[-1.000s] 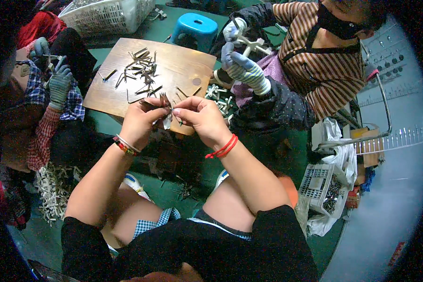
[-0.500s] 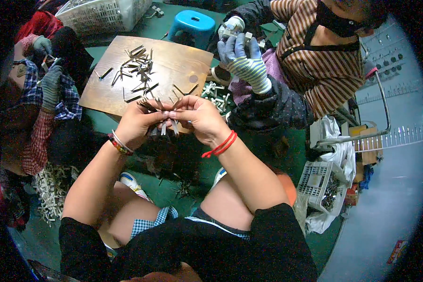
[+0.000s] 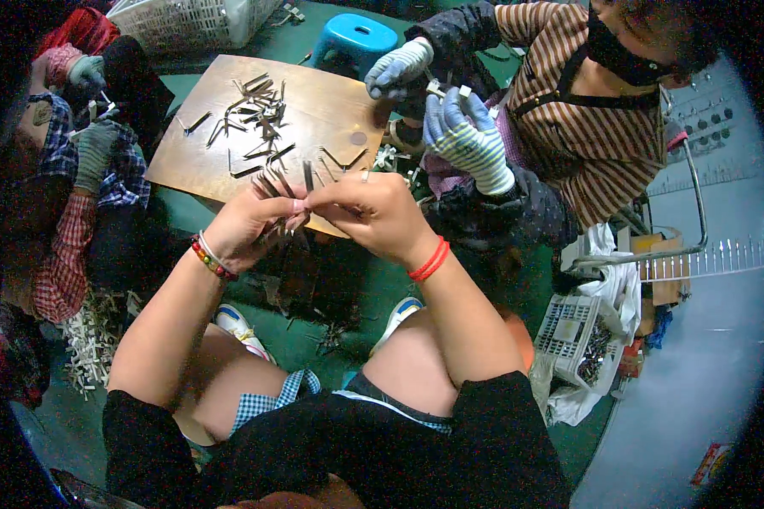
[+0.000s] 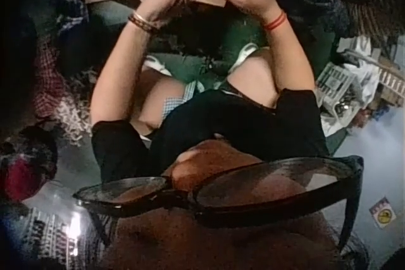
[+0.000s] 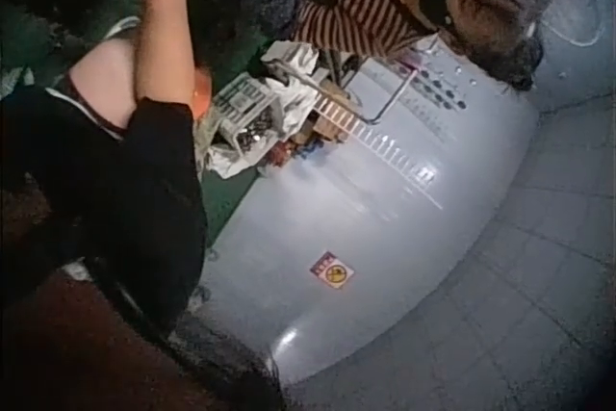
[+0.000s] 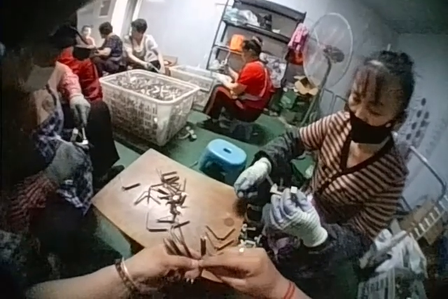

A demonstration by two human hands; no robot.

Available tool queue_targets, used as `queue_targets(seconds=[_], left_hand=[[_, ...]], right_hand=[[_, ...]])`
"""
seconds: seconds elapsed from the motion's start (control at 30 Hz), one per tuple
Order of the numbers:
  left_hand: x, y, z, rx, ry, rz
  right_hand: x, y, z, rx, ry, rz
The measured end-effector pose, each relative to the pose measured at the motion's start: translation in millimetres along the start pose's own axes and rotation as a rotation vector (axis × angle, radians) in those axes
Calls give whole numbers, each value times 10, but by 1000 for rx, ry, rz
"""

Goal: The person assembles small plastic or rubber hook-like components by hand.

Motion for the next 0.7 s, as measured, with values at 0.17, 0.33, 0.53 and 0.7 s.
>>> queue_targets(seconds=[0.17,0.33,0.53,0.7], left_hand=[[-4,7,80,-118,-73,132],[19,-170,110,-274,-56,164],[-28,-207,177,-330,56,102],[-50,-226,191,-366,33,126]], right_hand=[[-93,47,-28,-66,-11,-31],[-404,47,-31,-220,376,84],[-683,145,-35,-155,466,219],[-605,254,-104,-310,550,-453]])
Point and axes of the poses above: each hand's wrist, its own z-axis away from the middle knuckle, its own y-axis out of the palm, x = y × z, the point moved 3 cm from there along -z, towards the middle knuckle, and after that the axes turned 15 degrees about -y, right-handed, at the moved point
